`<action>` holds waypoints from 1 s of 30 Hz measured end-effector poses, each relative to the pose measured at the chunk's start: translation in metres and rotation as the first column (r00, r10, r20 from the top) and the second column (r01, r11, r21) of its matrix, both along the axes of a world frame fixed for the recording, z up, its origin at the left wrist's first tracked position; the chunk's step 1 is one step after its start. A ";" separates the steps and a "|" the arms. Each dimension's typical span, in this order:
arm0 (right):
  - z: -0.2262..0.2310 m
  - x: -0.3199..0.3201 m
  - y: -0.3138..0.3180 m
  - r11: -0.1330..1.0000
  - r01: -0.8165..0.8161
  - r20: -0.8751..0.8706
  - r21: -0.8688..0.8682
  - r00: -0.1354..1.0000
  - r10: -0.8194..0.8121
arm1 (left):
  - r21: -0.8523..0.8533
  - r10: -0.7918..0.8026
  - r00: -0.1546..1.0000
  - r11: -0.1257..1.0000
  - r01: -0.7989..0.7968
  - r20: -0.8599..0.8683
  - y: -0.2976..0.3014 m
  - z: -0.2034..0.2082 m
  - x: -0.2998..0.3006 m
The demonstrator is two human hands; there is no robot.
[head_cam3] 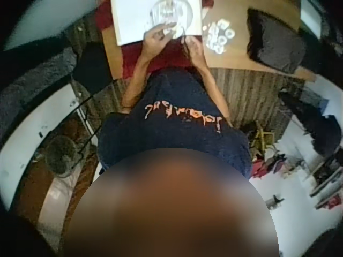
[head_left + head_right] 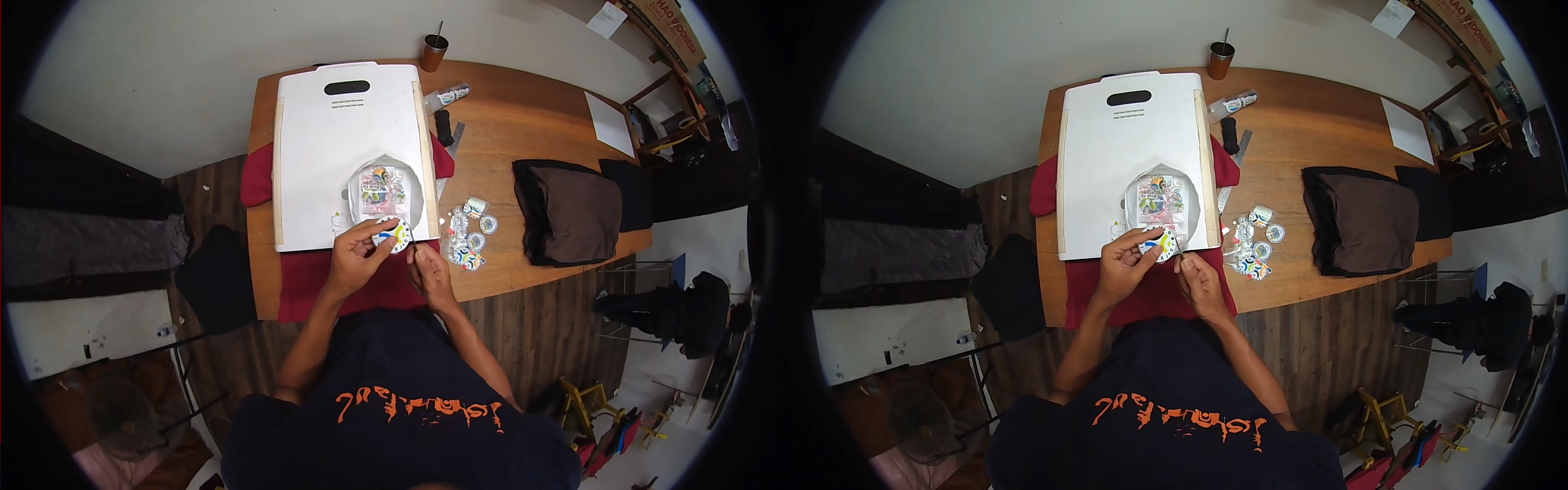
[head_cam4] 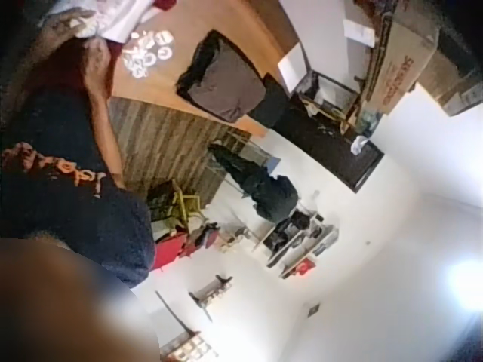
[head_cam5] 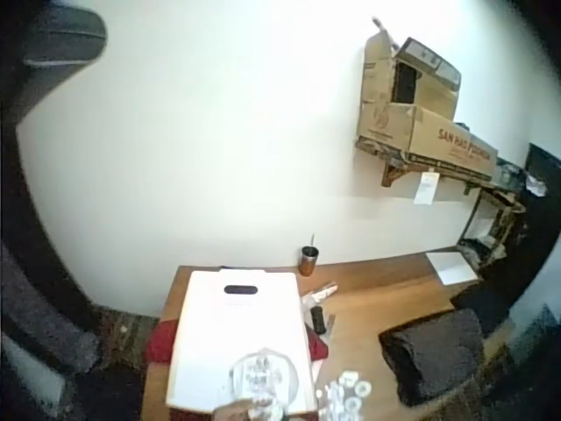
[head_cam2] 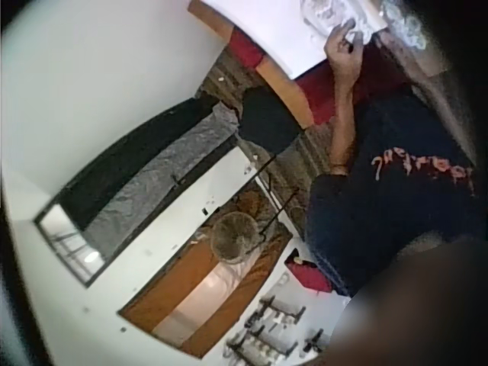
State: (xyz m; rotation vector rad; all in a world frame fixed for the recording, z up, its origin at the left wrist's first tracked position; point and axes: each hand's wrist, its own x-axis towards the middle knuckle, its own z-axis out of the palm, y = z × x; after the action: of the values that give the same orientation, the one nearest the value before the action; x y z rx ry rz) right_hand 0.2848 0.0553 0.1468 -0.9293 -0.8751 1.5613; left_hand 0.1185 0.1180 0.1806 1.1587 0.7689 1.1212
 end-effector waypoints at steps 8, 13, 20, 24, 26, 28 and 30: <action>0.000 -0.001 0.002 1.000 -0.006 0.007 0.010 1.000 0.006 | -0.004 -0.017 1.000 1.000 0.017 0.018 -0.001 -0.002 -0.001; 0.009 -0.002 0.002 1.000 -0.001 -0.005 -0.007 1.000 0.001 | 0.007 -0.021 1.000 1.000 0.021 0.012 -0.001 -0.003 -0.002; 0.006 -0.002 0.001 1.000 0.006 0.013 0.014 1.000 -0.006 | 0.004 -0.017 1.000 1.000 0.017 0.013 -0.001 -0.004 -0.002; 0.002 -0.002 0.001 1.000 0.004 0.016 0.007 1.000 -0.004 | 0.005 -0.007 1.000 1.000 0.007 0.014 -0.001 -0.003 -0.002; 0.001 -0.001 0.000 1.000 -0.008 0.006 0.000 1.000 0.008 | 0.005 -0.014 1.000 1.000 0.014 0.016 -0.002 -0.003 -0.002; 0.003 -0.001 0.001 1.000 -0.006 0.013 0.011 1.000 0.006 | 0.011 -0.022 1.000 1.000 0.022 0.003 -0.001 -0.006 -0.004; 0.005 -0.001 0.001 1.000 -0.004 0.020 0.022 1.000 0.004 | 0.016 -0.029 1.000 0.999 0.030 -0.009 -0.001 -0.007 -0.004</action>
State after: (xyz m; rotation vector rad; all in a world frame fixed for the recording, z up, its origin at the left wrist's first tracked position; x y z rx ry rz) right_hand 0.2835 0.0566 0.1522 -0.9289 -0.9068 1.5456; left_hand 0.1143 0.1168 0.1734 1.1857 0.7487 1.1001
